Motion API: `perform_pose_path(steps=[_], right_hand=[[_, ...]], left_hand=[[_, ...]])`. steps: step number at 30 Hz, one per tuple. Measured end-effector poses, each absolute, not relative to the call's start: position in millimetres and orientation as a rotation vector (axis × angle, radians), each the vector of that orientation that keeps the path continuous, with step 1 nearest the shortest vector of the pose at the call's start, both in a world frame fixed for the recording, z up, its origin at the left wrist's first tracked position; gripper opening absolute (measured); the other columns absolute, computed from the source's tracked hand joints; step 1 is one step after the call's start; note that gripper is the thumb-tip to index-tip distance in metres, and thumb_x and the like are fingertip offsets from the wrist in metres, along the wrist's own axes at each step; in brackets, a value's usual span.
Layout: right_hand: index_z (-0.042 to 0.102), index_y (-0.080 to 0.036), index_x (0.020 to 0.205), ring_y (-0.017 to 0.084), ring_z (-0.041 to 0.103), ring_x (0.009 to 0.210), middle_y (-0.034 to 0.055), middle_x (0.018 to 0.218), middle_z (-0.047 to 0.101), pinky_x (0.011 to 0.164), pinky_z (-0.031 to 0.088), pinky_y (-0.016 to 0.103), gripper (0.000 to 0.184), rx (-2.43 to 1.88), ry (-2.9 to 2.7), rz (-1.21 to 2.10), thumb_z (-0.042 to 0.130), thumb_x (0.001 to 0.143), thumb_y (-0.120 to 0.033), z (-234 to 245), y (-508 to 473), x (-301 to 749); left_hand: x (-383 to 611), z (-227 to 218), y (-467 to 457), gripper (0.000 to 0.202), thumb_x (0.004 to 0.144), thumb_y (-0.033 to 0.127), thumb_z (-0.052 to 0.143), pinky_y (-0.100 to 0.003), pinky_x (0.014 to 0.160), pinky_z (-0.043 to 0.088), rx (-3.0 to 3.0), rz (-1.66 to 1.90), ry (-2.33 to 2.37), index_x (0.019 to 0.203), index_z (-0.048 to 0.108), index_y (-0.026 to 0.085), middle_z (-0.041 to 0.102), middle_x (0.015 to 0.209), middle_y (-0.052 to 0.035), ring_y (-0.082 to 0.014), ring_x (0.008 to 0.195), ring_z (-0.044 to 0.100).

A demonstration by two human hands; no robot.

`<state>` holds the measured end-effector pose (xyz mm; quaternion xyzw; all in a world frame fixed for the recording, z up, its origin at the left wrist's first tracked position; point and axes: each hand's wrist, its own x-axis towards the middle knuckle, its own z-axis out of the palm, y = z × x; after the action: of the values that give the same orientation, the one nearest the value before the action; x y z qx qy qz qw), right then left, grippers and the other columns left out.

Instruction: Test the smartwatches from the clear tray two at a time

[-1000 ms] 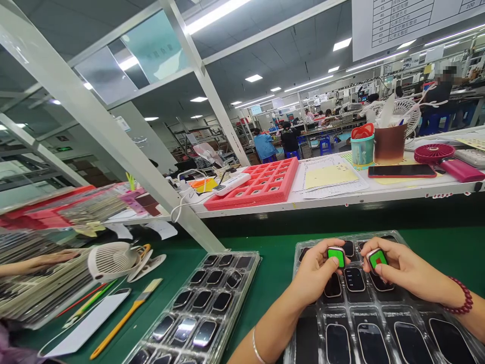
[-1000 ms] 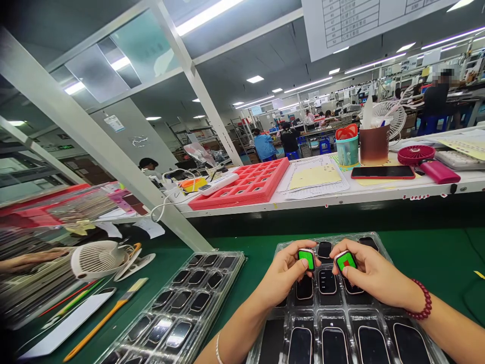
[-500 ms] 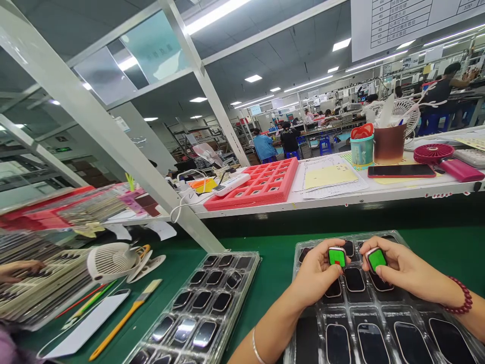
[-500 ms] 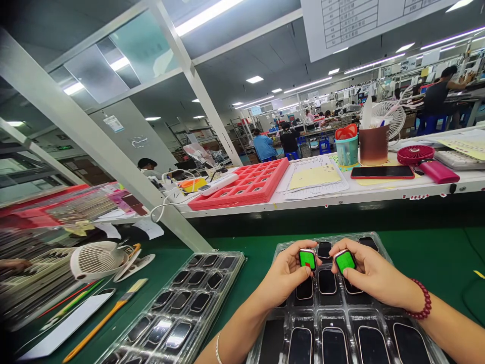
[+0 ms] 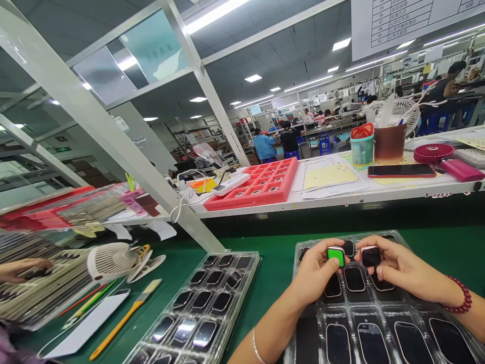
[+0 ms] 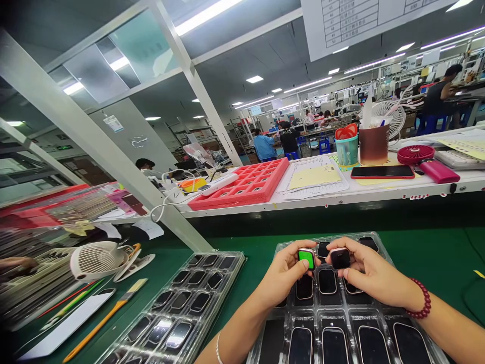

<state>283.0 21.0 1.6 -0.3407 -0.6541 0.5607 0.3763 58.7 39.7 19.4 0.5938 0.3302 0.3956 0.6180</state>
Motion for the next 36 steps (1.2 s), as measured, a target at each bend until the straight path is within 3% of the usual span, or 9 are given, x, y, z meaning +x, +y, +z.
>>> perform_pose_path(steps=[2,7,11,19,26,28,30,33,36], right_hand=[[0.049,-0.024,0.126,0.019,0.06,0.087,0.0086,0.117,0.059,0.069,0.051,0.03,0.038,-0.864,-1.693,1.459,0.057,0.089,-0.028,1.9,20.9,282.8],[0.054,-0.022,0.12,0.015,0.061,0.072,0.005,0.101,0.061,0.066,0.053,0.03,0.029,-0.92,-1.682,1.43,0.053,0.091,-0.028,-0.2,23.5,283.6],[0.055,-0.024,0.12,0.016,0.062,0.077,0.0052,0.108,0.06,0.069,0.052,0.03,0.032,-0.932,-1.7,1.424,0.054,0.088,-0.022,1.1,22.5,281.7],[0.051,-0.025,0.126,0.022,0.061,0.097,0.0067,0.117,0.06,0.074,0.051,0.032,0.037,-0.925,-1.782,1.42,0.052,0.09,-0.022,4.4,21.9,279.8],[0.041,-0.029,0.136,0.017,0.06,0.089,0.0057,0.119,0.059,0.071,0.053,0.028,0.056,-0.815,-1.542,1.542,0.063,0.086,-0.02,-2.4,25.9,280.4],[0.042,-0.03,0.136,0.013,0.061,0.078,0.0034,0.111,0.062,0.065,0.055,0.024,0.062,-0.736,-1.393,1.6,0.069,0.082,-0.018,-2.4,28.3,282.7],[0.047,-0.029,0.133,0.009,0.061,0.066,0.0019,0.105,0.065,0.058,0.055,0.02,0.062,-0.678,-1.235,1.67,0.074,0.079,-0.018,-0.8,30.6,286.4],[0.057,-0.023,0.126,0.009,0.065,0.062,0.0067,0.107,0.069,0.056,0.057,0.018,0.047,-0.608,-1.011,1.799,0.072,0.082,-0.027,2.2,34.0,291.9],[0.065,-0.016,0.117,0.009,0.066,0.058,0.0093,0.098,0.073,0.052,0.056,0.017,0.031,-0.577,-0.839,1.877,0.061,0.09,-0.032,2.6,38.1,294.1]], left_hand=[[58.7,18.4,40.3,0.038,0.074,0.019,0.066,-0.029,0.074,0.045,1.358,0.915,0.786,0.111,0.058,0.016,0.067,0.087,-0.0058,-0.0178,0.083,0.06],[58.5,17.2,41.3,0.047,0.069,0.011,0.065,-0.029,0.077,0.044,1.38,0.89,0.836,0.115,0.057,0.018,0.067,0.096,-0.0058,-0.0177,0.088,0.06],[58.4,17.7,40.6,0.035,0.072,0.013,0.063,-0.029,0.077,0.044,1.393,0.892,0.778,0.107,0.06,0.016,0.066,0.082,-0.0042,-0.0173,0.082,0.061],[58.4,17.7,40.7,0.05,0.069,0.006,0.06,-0.028,0.077,0.044,1.389,0.873,0.843,0.117,0.055,0.018,0.066,0.097,-0.0062,-0.0183,0.089,0.061],[59.4,18.6,40.8,0.056,0.068,0.005,0.065,-0.028,0.083,0.045,1.306,0.93,0.812,0.121,0.052,0.02,0.066,0.096,-0.0044,-0.0168,0.094,0.061],[58.4,16.6,42.2,0.062,0.067,0.007,0.071,-0.026,0.078,0.047,1.245,0.939,0.742,0.123,0.05,0.021,0.065,0.098,-0.004,-0.0146,0.086,0.063],[56.6,15.5,44.0,0.066,0.065,0.012,0.077,-0.021,0.064,0.047,1.16,0.934,0.635,0.124,0.05,0.022,0.065,0.098,-0.0042,-0.0113,0.071,0.065],[52.8,16.0,47.1,0.062,0.068,0.03,0.08,-0.015,0.044,0.039,1.028,0.922,0.483,0.122,0.053,0.017,0.068,0.093,-0.0066,-0.0092,0.056,0.064],[49.5,16.7,51.7,0.051,0.081,0.047,0.066,-0.014,0.044,0.043,0.885,0.9,0.407,0.116,0.06,0.012,0.071,0.09,-0.0099,-0.01,0.057,0.066]])
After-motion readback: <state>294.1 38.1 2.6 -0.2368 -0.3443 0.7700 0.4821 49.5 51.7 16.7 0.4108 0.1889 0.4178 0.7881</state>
